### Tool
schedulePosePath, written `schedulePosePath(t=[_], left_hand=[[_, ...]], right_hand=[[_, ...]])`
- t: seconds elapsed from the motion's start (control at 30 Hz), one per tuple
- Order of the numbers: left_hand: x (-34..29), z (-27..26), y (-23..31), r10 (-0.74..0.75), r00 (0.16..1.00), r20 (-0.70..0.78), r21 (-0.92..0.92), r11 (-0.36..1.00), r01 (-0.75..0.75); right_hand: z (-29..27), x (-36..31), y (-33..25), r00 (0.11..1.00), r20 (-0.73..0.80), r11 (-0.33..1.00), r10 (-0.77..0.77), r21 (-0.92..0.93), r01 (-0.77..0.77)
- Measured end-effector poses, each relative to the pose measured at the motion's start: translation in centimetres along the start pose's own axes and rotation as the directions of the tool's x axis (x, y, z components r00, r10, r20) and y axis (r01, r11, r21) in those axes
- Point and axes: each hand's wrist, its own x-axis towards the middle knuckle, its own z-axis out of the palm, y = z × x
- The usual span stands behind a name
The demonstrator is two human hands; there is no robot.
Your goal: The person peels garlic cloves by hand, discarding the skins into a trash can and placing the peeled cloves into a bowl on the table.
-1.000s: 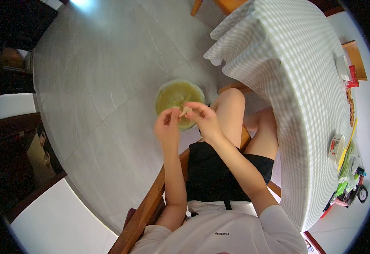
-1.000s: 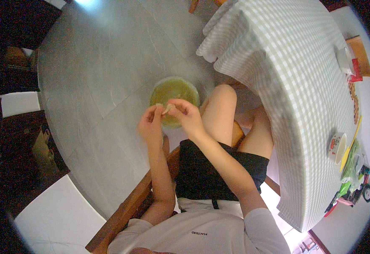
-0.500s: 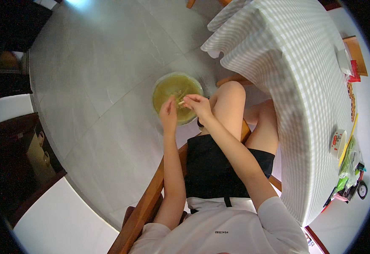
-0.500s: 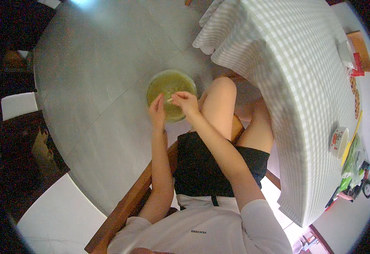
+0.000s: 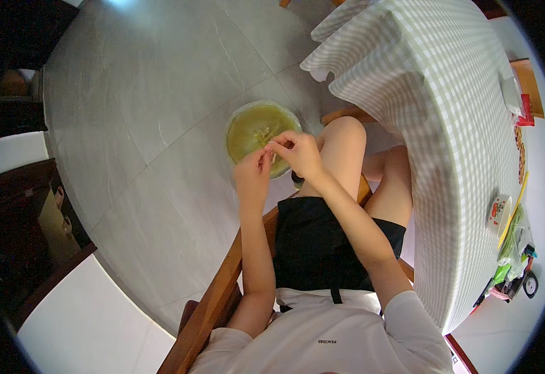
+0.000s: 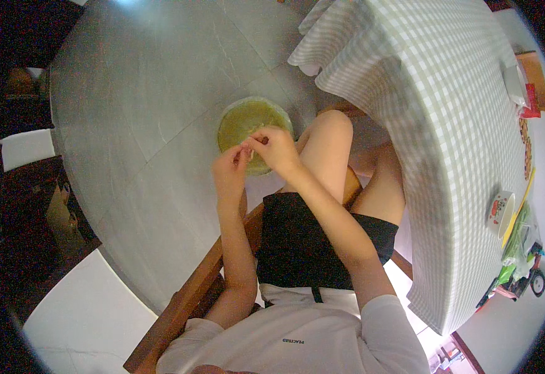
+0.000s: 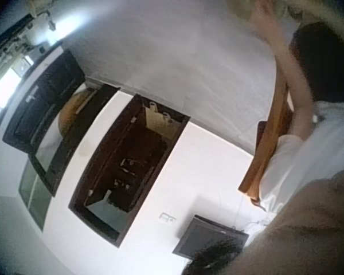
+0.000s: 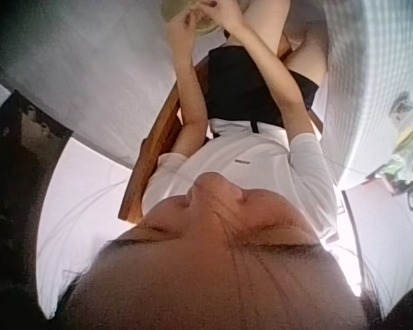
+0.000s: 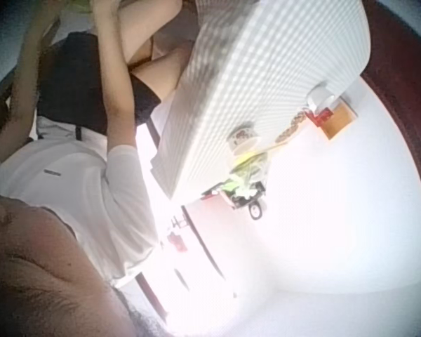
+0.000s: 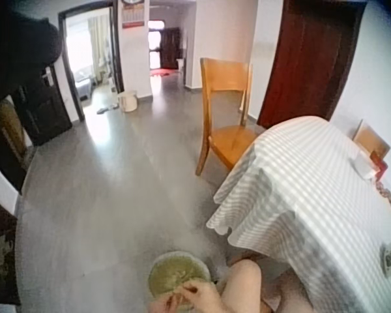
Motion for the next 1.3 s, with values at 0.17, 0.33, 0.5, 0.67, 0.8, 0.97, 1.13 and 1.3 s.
schedulePosePath(t=[0.17, 0.33, 0.5, 0.67, 0.8, 0.97, 1.13, 1.3], left_hand=[[-0.3, 0.3, 2.6, 0.074, 0.997, 0.007, 0.146, 0.986, -0.074], [-0.7, 0.2, 1.0, 0.065, 0.994, -0.086, 0.037, 0.997, -0.062], [-0.7, -0.9, 3.1, -0.141, 0.99, 0.016, -0.405, 0.904, 0.135], [-0.5, -1.1, 2.5, -0.024, 0.993, 0.117, -0.402, 0.913, 0.069], [-0.8, -1.2, 2.8, -0.134, 0.97, 0.201, -0.63, 0.741, 0.233], [-0.8, -1.6, 3.4, -0.191, 0.945, 0.267, -0.822, 0.466, 0.326], [-0.7, -0.9, 3.2, -0.189, 0.938, 0.291, -0.883, 0.326, 0.339], [-0.7, -0.9, 2.3, -0.307, 0.948, 0.088, -0.833, 0.498, 0.239]], right_hand=[[-1.4, 0.1, -0.7, 0.998, -0.005, 0.995, -0.067, -0.072, 0.067], [-1.2, 0.1, -1.0, 0.993, 0.121, 0.974, -0.003, 0.223, -0.024], [-1.2, 0.0, -1.0, 0.98, 0.172, 0.888, -0.098, 0.459, 0.008], [-2.1, 0.4, -1.7, 0.947, 0.308, 0.952, -0.087, 0.305, -0.012], [-2.8, 0.8, -1.3, 0.938, 0.298, 0.972, -0.177, 0.203, 0.119], [-1.6, 2.9, 0.8, 0.979, 0.166, 0.993, 0.118, 0.0, -0.119], [1.2, 4.0, 5.6, 0.981, 0.014, 0.95, -0.192, -0.248, 0.19], [-0.1, 0.0, -0.9, 0.958, 0.204, 0.777, 0.2, 0.563, -0.282]])
